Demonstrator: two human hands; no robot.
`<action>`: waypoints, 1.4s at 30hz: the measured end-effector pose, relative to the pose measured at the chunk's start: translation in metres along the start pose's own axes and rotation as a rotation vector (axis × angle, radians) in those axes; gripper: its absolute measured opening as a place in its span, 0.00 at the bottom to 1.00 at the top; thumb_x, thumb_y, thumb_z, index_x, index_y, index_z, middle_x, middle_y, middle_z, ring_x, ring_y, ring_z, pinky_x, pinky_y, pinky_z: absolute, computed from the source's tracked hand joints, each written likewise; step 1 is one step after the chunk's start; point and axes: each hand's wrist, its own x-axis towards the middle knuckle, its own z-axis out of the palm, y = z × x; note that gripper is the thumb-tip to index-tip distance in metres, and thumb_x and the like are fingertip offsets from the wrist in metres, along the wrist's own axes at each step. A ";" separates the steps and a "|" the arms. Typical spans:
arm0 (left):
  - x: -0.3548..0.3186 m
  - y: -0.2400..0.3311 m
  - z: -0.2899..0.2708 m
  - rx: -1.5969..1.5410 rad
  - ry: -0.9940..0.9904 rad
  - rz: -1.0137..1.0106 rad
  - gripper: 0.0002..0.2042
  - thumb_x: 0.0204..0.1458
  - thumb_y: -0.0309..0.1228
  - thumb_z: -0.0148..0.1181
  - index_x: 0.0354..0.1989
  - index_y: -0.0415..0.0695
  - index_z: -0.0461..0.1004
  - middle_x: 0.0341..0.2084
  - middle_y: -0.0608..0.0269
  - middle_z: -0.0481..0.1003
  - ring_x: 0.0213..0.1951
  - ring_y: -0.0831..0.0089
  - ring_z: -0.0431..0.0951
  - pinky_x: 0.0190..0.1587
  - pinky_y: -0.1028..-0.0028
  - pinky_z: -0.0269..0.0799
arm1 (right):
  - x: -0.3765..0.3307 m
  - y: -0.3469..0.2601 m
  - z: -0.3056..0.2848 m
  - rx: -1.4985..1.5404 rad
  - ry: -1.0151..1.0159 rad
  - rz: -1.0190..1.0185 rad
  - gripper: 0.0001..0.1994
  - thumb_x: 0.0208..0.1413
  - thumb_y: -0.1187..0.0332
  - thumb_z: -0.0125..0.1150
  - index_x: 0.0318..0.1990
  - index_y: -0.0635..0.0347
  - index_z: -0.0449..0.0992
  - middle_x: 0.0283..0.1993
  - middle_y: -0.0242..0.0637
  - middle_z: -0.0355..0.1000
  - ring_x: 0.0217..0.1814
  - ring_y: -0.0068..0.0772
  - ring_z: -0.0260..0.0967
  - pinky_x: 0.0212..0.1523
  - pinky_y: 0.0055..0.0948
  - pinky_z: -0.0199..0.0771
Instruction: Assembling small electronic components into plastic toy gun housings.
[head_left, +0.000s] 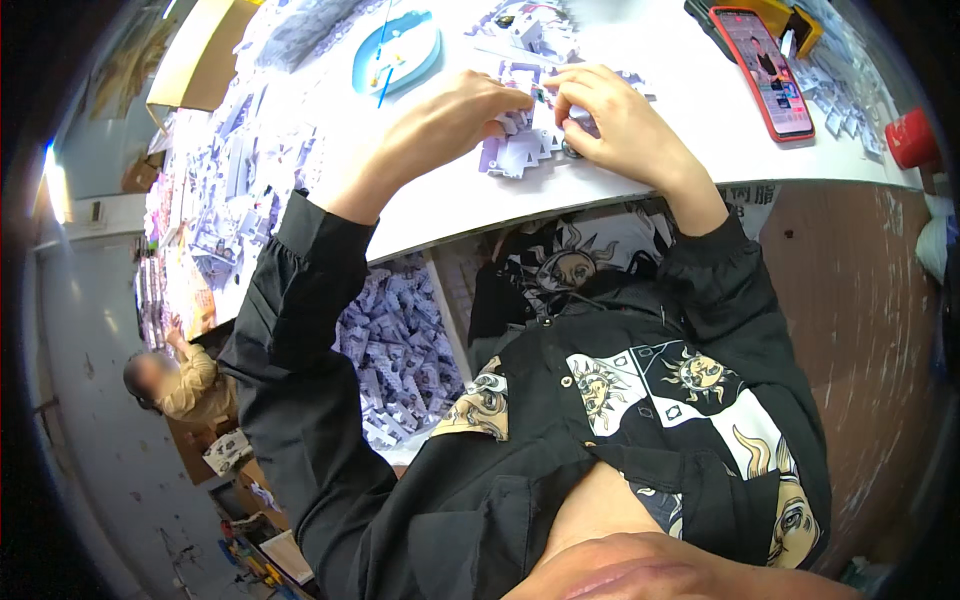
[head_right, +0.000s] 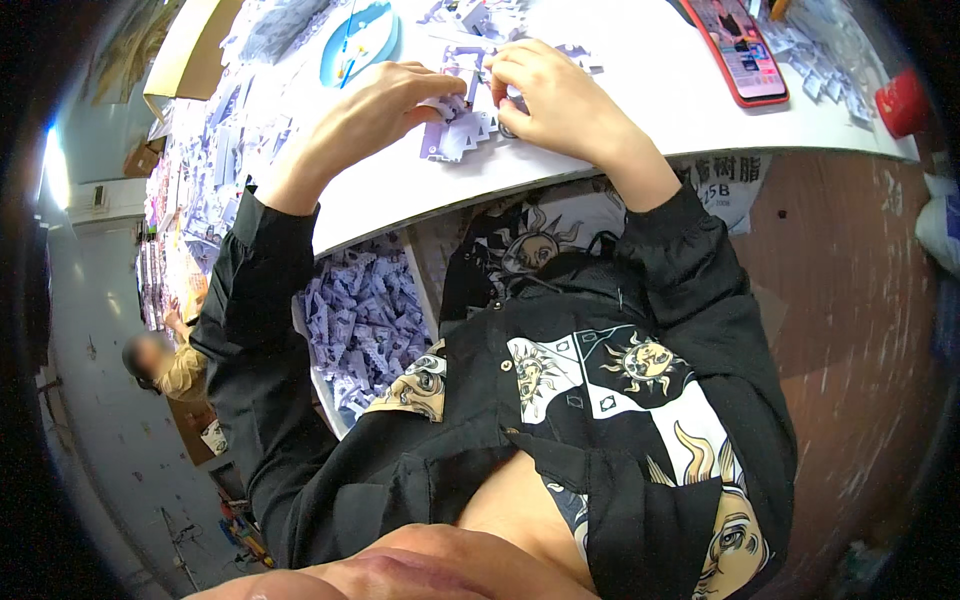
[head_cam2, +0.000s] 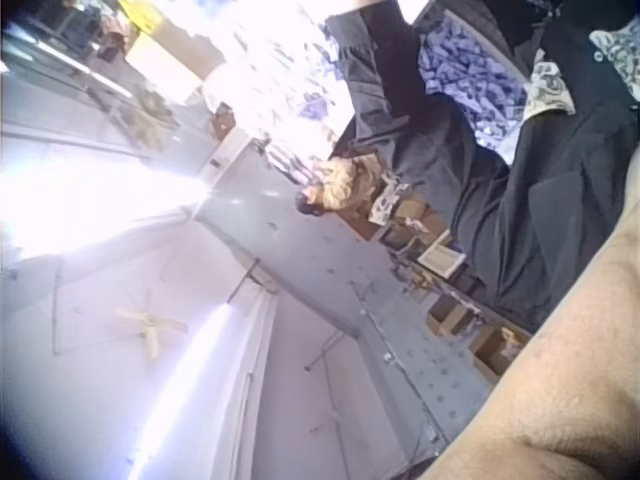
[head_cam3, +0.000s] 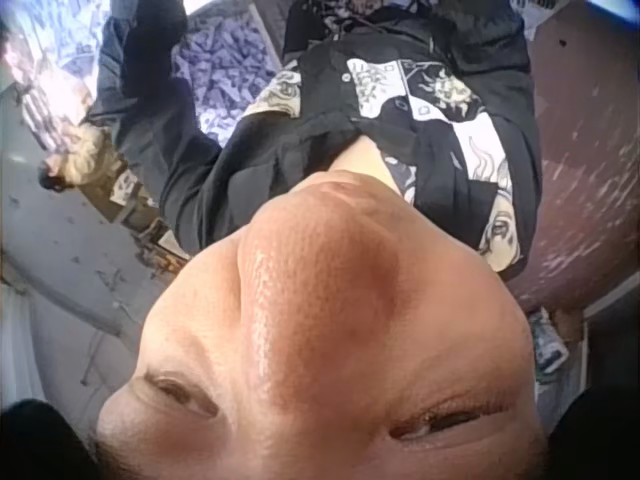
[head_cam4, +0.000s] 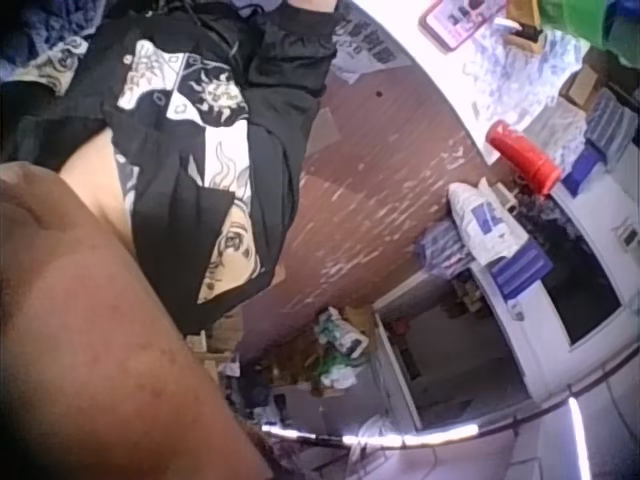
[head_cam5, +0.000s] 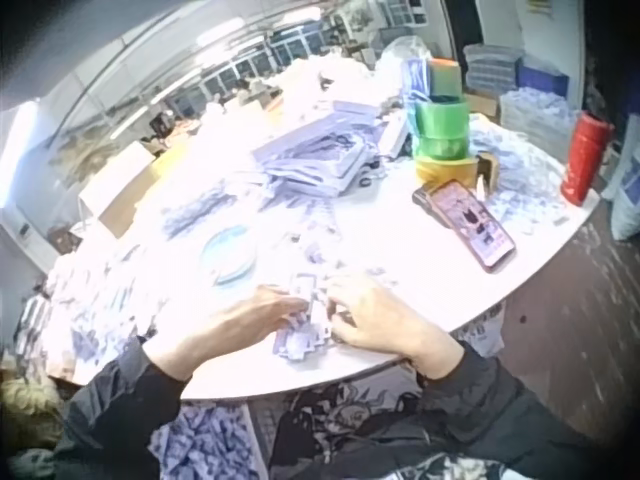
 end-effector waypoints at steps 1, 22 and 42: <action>0.003 0.002 -0.001 0.027 -0.052 0.022 0.16 0.48 0.21 0.62 0.47 0.39 0.76 0.41 0.52 0.78 0.45 0.56 0.77 0.50 0.66 0.73 | -0.001 0.003 0.002 0.016 0.042 -0.029 0.04 0.48 0.73 0.57 0.31 0.63 0.72 0.47 0.43 0.73 0.59 0.44 0.65 0.60 0.39 0.65; 0.006 -0.016 -0.007 0.000 -0.024 0.189 0.09 0.52 0.23 0.55 0.41 0.38 0.76 0.32 0.51 0.76 0.42 0.56 0.77 0.46 0.66 0.74 | -0.001 0.000 -0.001 -0.050 0.062 -0.066 0.05 0.50 0.71 0.58 0.33 0.62 0.72 0.47 0.44 0.72 0.56 0.45 0.66 0.59 0.40 0.66; -0.005 -0.041 0.010 -0.125 0.087 0.345 0.11 0.50 0.21 0.59 0.42 0.39 0.80 0.39 0.53 0.80 0.40 0.61 0.82 0.45 0.69 0.77 | 0.006 0.001 0.006 -0.086 0.061 -0.119 0.06 0.49 0.71 0.57 0.34 0.61 0.70 0.42 0.42 0.70 0.52 0.46 0.66 0.55 0.40 0.67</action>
